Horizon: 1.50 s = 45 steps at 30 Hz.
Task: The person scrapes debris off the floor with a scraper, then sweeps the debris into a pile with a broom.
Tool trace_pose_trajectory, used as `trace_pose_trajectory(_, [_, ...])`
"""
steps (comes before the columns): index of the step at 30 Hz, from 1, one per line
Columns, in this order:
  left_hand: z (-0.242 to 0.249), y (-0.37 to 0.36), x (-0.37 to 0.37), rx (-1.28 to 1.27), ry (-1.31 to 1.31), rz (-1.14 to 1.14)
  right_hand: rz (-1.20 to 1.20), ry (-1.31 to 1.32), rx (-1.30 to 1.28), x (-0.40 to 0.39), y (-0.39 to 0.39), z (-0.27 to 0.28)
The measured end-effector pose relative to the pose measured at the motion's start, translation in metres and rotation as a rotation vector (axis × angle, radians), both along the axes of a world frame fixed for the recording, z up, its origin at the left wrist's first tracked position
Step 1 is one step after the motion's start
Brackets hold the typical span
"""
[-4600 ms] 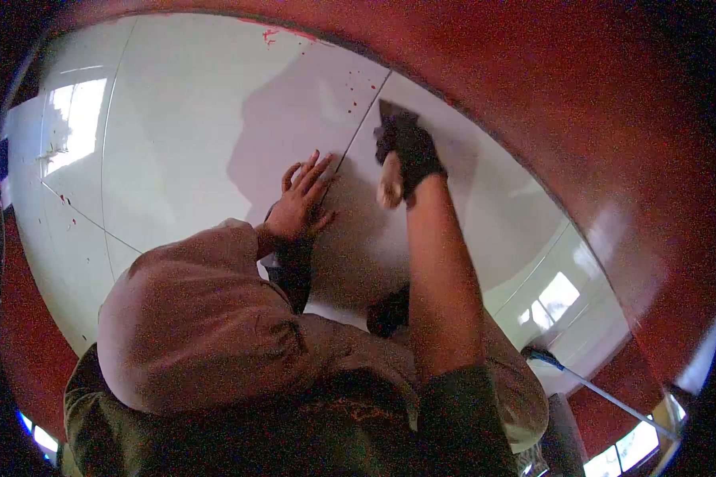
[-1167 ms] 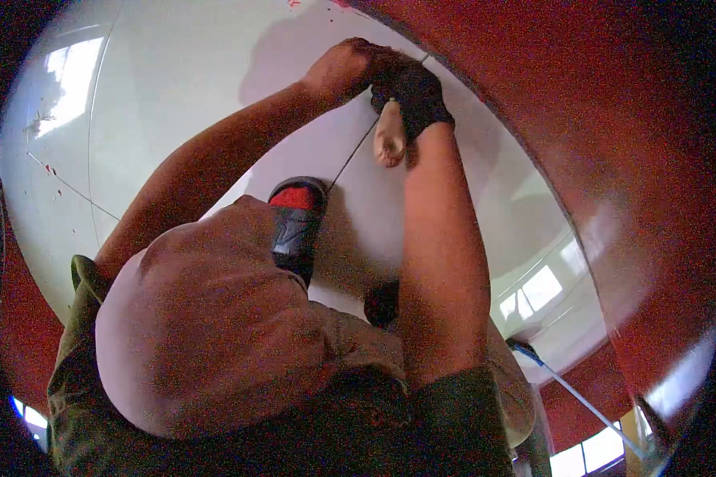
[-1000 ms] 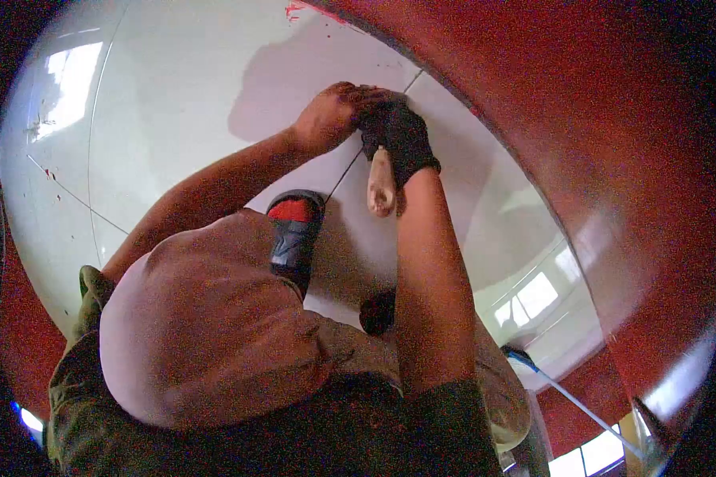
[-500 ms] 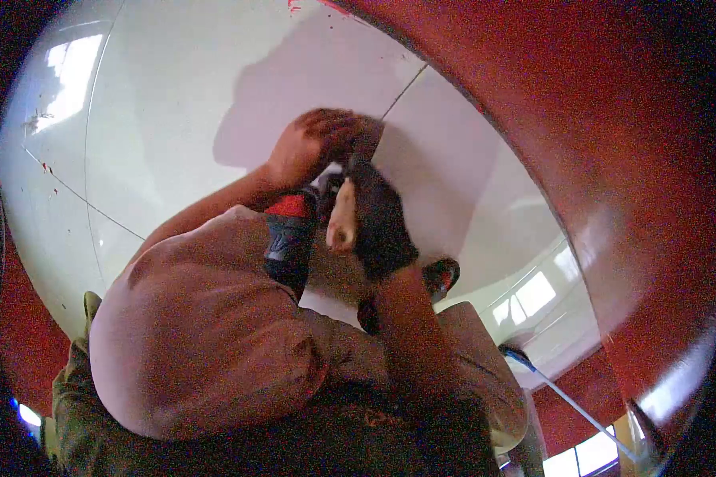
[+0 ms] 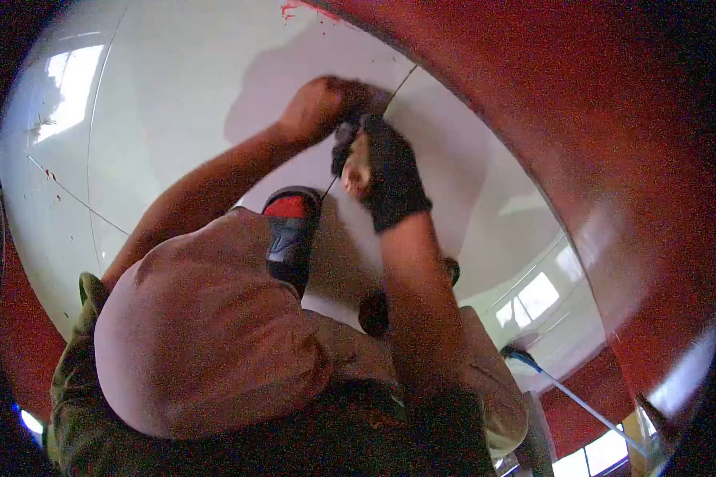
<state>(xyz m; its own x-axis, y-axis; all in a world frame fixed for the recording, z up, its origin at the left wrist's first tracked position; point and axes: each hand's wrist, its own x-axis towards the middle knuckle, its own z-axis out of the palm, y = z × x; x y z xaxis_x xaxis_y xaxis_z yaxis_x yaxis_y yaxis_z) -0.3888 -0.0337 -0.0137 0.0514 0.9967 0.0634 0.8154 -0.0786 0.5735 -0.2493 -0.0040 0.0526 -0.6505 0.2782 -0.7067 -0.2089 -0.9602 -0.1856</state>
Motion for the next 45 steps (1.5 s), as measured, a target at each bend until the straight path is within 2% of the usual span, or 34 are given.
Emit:
trace_pose_trajectory(2, [0.006,-0.022,0.007,0.123,-0.024,0.083,0.371,-0.260,0.747,0.027,-0.028,-0.002])
trace_pose_trajectory(4, [0.005,-0.030,0.006,0.195,-0.044,0.129,0.382,-0.285,0.639,0.031,-0.041,0.008])
trace_pose_trajectory(7, [0.004,-0.019,0.002,0.157,-0.023,0.105,0.478,-0.543,0.807,0.004,-0.034,0.042])
trace_pose_trajectory(9, [0.002,0.005,-0.011,0.163,-0.029,0.142,0.028,-0.422,0.001,-0.022,-0.011,0.045])
trace_pose_trajectory(10, [0.002,0.019,-0.019,0.112,-0.010,0.097,-0.003,-0.203,-0.012,-0.027,-0.003,0.038])
trace_pose_trajectory(13, [0.010,0.016,-0.021,-0.006,0.032,0.079,-0.031,-0.208,-0.036,-0.034,-0.001,0.041])
trace_pose_trajectory(14, [0.010,0.009,-0.014,-0.051,0.029,0.043,-0.030,-0.306,0.009,-0.035,-0.007,0.048])
trace_pose_trajectory(15, [0.003,0.003,-0.009,0.184,0.059,0.006,-0.031,-0.311,0.010,-0.038,-0.008,0.053])
trace_pose_trajectory(17, [0.007,-0.002,-0.009,0.188,0.053,0.037,-0.029,-0.534,-0.015,-0.041,-0.013,0.059])
trace_pose_trajectory(19, [0.000,0.013,-0.018,0.174,0.005,0.038,0.209,-0.366,0.554,-0.036,-0.002,0.031])
trace_pose_trajectory(20, [0.014,0.026,-0.021,0.049,-0.028,0.083,0.248,-0.302,0.827,-0.040,0.004,0.026])
trace_pose_trajectory(21, [0.016,0.026,-0.022,0.055,-0.026,0.082,0.370,-0.398,1.391,-0.043,0.005,0.022])
trace_pose_trajectory(22, [0.016,0.025,-0.026,0.111,-0.013,0.050,0.367,-0.393,1.399,-0.046,0.004,0.028])
trace_pose_trajectory(24, [-0.004,0.018,-0.025,0.209,0.096,-0.012,0.599,-0.640,1.588,-0.044,-0.001,0.045])
trace_pose_trajectory(25, [-0.014,0.011,-0.019,0.172,0.119,-0.053,0.652,-0.708,1.591,-0.036,-0.012,0.047])
trace_pose_trajectory(26, [-0.012,0.008,-0.017,0.238,0.093,-0.003,0.651,-0.708,1.589,-0.034,-0.012,0.036])
trace_pose_trajectory(28, [-0.007,0.010,-0.016,0.285,0.053,0.046,0.459,-0.632,1.339,-0.029,-0.013,0.005])
trace_pose_trajectory(30, [-0.019,0.035,-0.026,0.272,0.082,0.048,0.359,-0.611,1.244,-0.038,-0.004,0.007])
trace_pose_trajectory(31, [-0.009,0.038,-0.028,0.281,0.088,0.051,0.307,-0.600,1.198,-0.046,0.001,0.014])
trace_pose_trajectory(33, [0.010,0.040,-0.033,0.122,0.139,-0.033,0.529,-0.648,1.599,-0.052,0.008,0.034])
trace_pose_trajectory(34, [-0.017,0.037,-0.029,0.113,0.094,-0.041,0.534,-0.759,1.645,-0.054,0.004,0.043])
trace_pose_trajectory(35, [-0.005,0.024,-0.022,0.256,0.206,-0.039,0.636,-0.724,1.429,-0.047,-0.003,0.045])
trace_pose_trajectory(36, [-0.007,0.024,-0.018,0.304,0.165,0.001,0.633,-0.727,1.432,-0.044,0.001,0.036])
trace_pose_trajectory(37, [-0.012,0.021,-0.013,0.344,0.118,0.040,0.513,-0.696,1.333,-0.039,0.005,0.022])
trace_pose_trajectory(38, [-0.011,0.026,-0.014,0.223,0.066,0.003,0.402,-0.666,1.226,-0.040,0.005,0.018])
trace_pose_trajectory(39, [-0.008,0.035,-0.018,0.098,0.015,-0.033,0.377,-0.639,1.230,-0.039,0.007,0.016])
trace_pose_trajectory(41, [0.004,0.048,-0.024,0.176,0.034,-0.031,0.327,-0.583,1.239,-0.049,0.012,0.031])
trace_pose_trajectory(43, [0.016,0.049,-0.024,0.274,-0.019,-0.016,0.627,-0.831,1.766,-0.052,0.020,0.036])
trace_pose_trajectory(44, [0.009,0.046,-0.022,0.187,0.044,-0.022,0.575,-0.825,1.801,-0.053,0.013,0.037])
trace_pose_trajectory(45, [0.001,0.036,-0.012,0.130,0.155,-0.026,0.651,-0.858,1.602,-0.046,0.004,0.044])
